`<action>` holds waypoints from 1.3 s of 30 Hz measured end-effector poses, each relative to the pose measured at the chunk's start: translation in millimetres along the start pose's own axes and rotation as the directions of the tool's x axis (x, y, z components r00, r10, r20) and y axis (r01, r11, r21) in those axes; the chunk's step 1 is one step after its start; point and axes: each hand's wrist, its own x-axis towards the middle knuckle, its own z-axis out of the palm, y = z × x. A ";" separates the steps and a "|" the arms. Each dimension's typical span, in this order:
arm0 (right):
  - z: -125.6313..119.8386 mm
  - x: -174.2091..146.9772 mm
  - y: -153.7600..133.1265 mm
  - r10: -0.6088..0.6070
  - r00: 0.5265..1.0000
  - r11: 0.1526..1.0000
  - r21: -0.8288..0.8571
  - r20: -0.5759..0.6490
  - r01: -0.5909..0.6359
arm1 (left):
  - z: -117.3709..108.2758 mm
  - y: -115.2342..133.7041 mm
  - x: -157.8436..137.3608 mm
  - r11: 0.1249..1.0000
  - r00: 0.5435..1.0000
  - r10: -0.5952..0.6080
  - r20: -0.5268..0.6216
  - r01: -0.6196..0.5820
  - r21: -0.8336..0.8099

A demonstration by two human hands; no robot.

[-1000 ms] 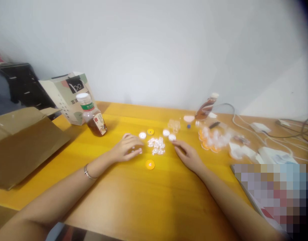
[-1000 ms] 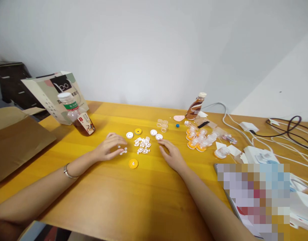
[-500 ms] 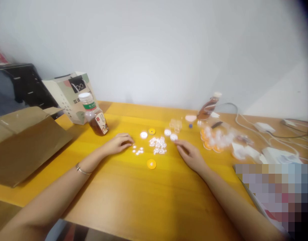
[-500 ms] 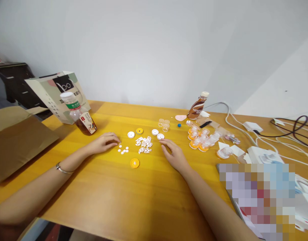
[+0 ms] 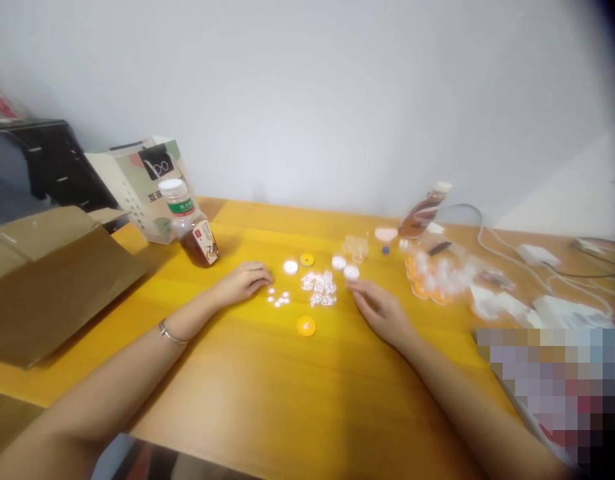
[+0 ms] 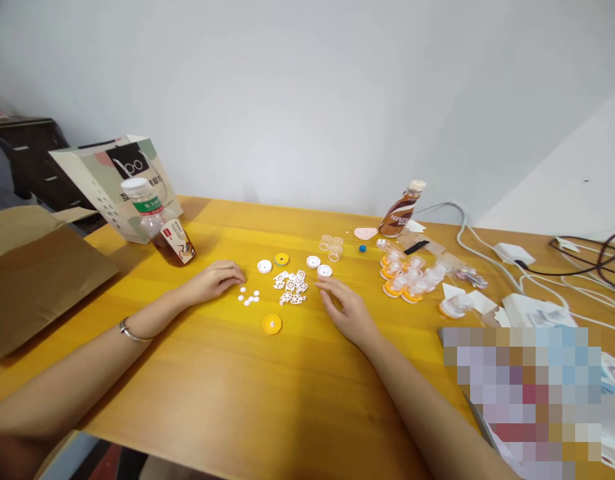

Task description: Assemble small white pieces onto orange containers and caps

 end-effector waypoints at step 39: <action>48.7 -11.8 -62.2 -0.144 0.976 0.980 0.163 0.162 0.118 | 41.8 88.0 2.2 0.994 0.988 0.108 -0.111 -0.110 -0.007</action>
